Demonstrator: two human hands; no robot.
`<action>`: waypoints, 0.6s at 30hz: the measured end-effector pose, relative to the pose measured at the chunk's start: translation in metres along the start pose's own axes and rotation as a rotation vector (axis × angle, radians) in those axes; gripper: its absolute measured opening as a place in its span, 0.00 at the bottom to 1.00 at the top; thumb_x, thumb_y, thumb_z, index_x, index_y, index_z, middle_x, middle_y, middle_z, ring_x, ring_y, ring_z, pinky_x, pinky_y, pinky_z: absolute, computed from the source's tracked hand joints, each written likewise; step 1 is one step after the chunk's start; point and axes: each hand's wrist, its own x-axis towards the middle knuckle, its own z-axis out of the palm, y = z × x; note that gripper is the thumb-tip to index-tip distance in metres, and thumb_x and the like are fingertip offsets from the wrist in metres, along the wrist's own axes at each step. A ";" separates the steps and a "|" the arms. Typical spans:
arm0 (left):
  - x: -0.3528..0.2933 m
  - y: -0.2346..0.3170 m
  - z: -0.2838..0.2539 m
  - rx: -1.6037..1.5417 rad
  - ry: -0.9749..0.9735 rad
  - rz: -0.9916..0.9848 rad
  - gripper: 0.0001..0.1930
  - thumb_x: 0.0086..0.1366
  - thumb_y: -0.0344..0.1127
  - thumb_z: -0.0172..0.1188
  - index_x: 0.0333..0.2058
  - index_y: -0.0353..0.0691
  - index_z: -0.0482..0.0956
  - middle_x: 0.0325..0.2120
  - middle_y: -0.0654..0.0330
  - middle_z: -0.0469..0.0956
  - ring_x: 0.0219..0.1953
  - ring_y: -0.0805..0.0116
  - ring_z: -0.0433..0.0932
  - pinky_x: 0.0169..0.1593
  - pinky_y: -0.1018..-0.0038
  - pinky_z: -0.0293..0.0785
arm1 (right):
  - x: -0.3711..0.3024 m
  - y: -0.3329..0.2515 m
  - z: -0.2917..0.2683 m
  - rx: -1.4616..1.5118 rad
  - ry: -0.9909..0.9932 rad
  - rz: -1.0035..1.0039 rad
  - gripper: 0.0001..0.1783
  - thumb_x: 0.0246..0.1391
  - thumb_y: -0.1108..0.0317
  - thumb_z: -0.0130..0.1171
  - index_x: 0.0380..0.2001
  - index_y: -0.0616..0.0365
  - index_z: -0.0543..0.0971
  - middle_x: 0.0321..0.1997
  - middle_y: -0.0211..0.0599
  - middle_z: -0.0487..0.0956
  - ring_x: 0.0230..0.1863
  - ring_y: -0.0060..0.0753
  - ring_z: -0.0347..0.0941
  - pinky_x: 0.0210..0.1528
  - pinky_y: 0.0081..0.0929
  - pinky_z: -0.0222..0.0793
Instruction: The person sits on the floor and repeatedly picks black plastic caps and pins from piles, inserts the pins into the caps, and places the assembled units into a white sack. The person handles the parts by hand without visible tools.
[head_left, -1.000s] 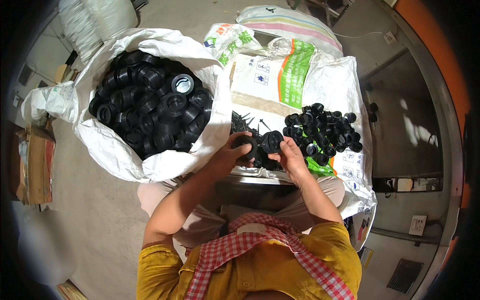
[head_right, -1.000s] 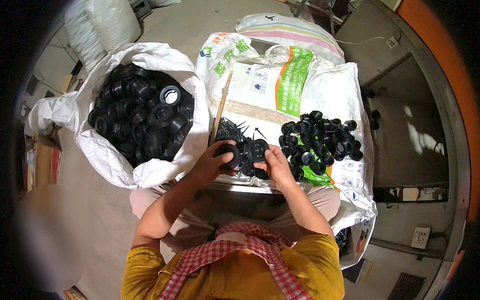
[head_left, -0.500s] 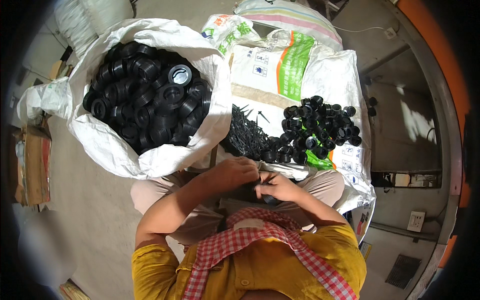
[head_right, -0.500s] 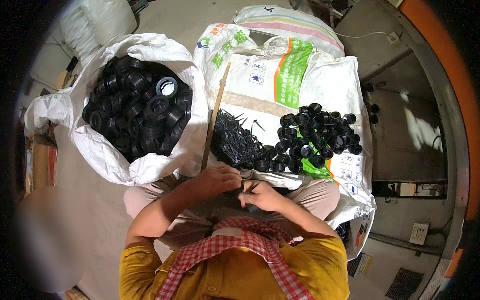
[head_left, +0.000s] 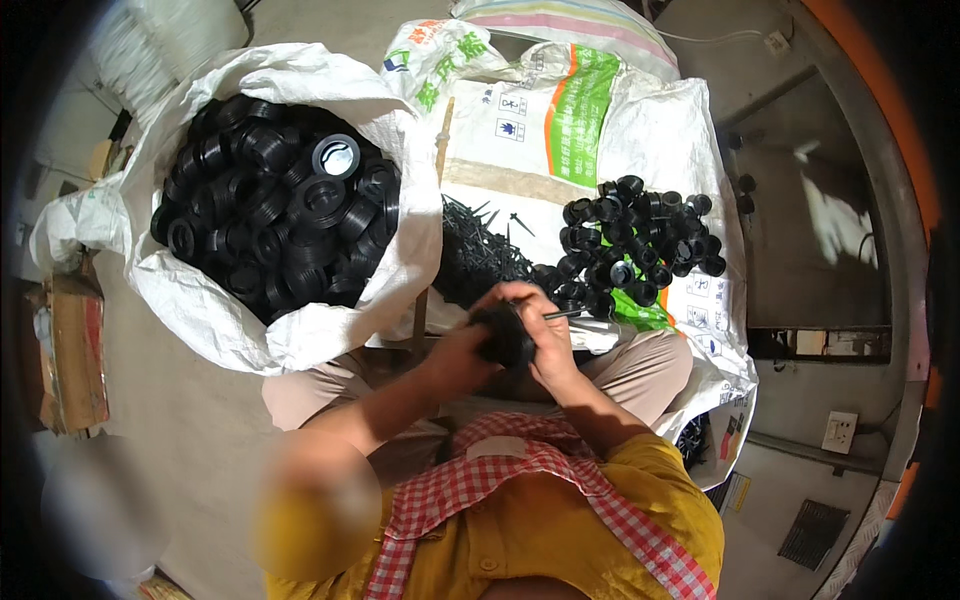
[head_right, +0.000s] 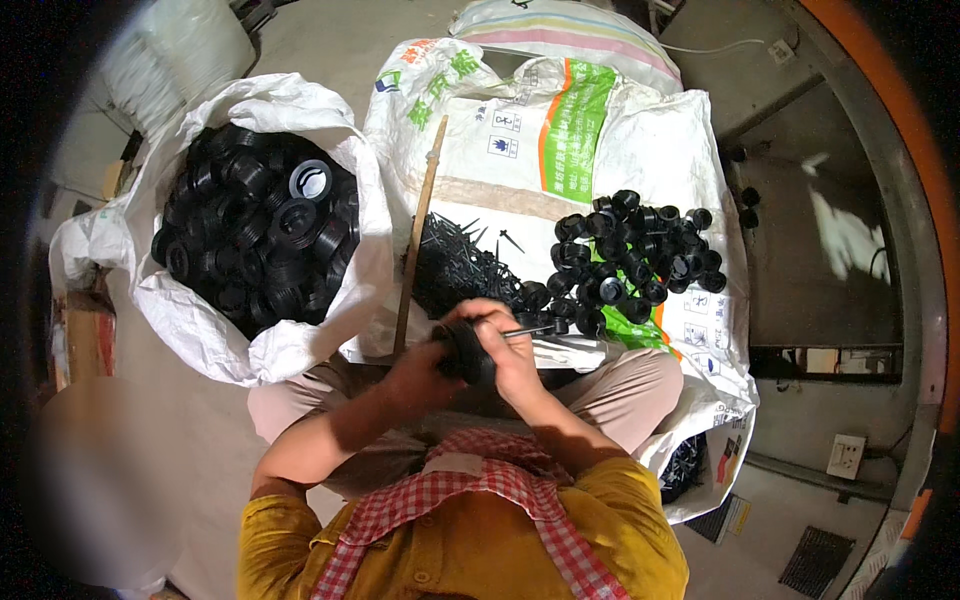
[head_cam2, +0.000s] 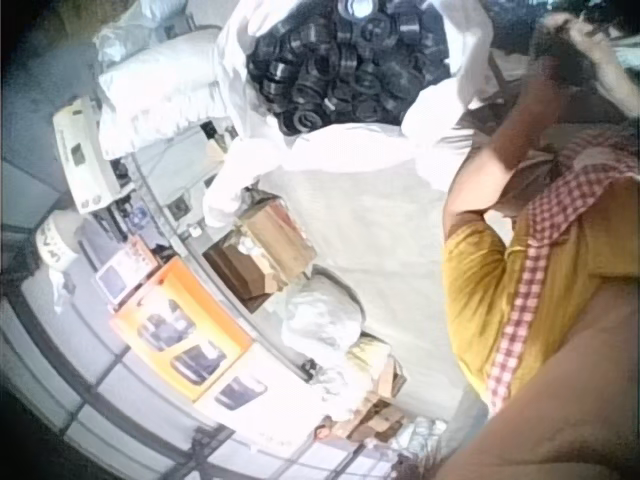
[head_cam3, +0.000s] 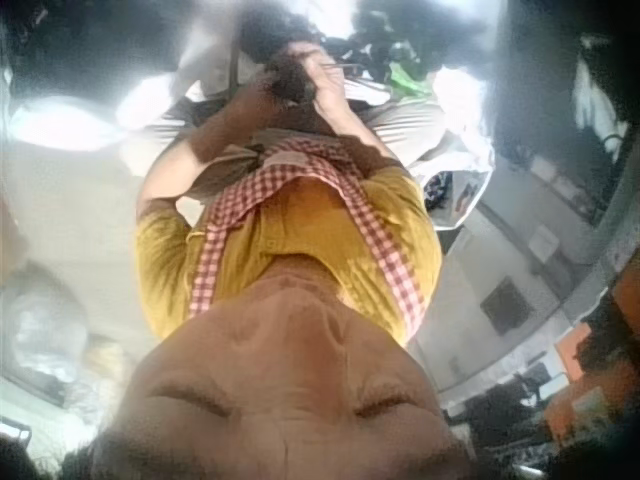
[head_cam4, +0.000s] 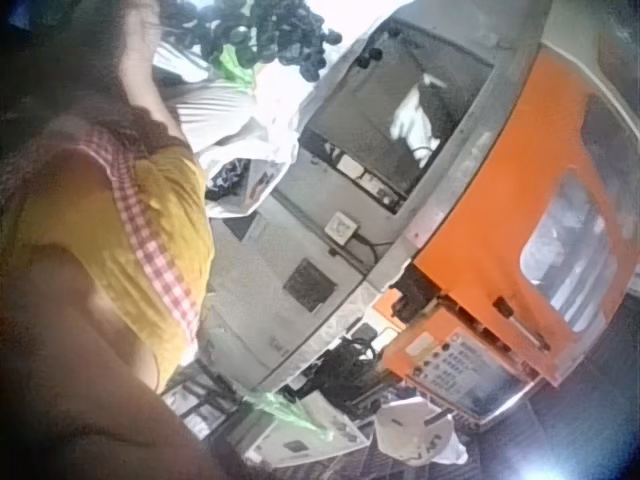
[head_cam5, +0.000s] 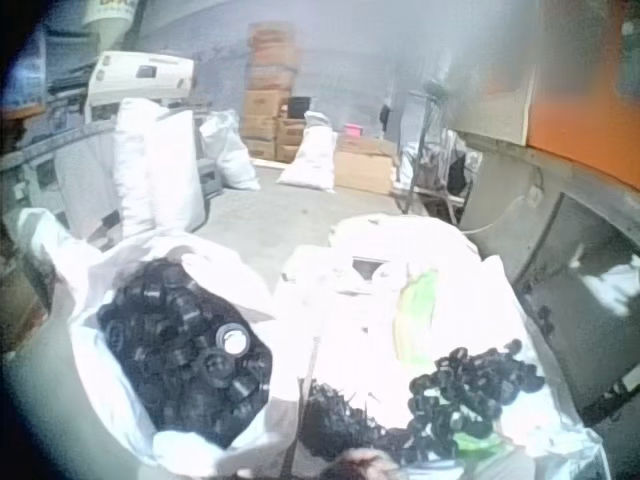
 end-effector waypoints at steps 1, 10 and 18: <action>0.003 0.003 -0.004 -0.321 -0.008 -0.108 0.25 0.53 0.26 0.62 0.52 0.40 0.71 0.50 0.48 0.70 0.53 0.53 0.70 0.57 0.65 0.65 | 0.010 0.001 -0.008 -0.403 0.019 -0.195 0.11 0.58 0.66 0.53 0.40 0.59 0.79 0.47 0.39 0.75 0.48 0.35 0.70 0.54 0.29 0.62; -0.017 0.067 -0.052 0.531 0.471 0.647 0.13 0.46 0.28 0.64 0.34 0.39 0.81 0.35 0.51 0.76 0.40 0.52 0.74 0.43 0.63 0.70 | 0.048 0.028 -0.039 -1.103 0.050 0.231 0.25 0.46 0.73 0.61 0.51 0.57 0.73 0.40 0.42 0.80 0.49 0.42 0.72 0.58 0.34 0.58; -0.017 0.081 -0.135 1.078 1.267 0.194 0.28 0.52 0.33 0.60 0.54 0.35 0.69 0.62 0.38 0.50 0.61 0.42 0.55 0.61 0.50 0.54 | 0.047 0.042 -0.163 -1.832 -0.566 0.710 0.28 0.49 0.64 0.59 0.55 0.48 0.68 0.56 0.41 0.71 0.57 0.47 0.65 0.59 0.45 0.54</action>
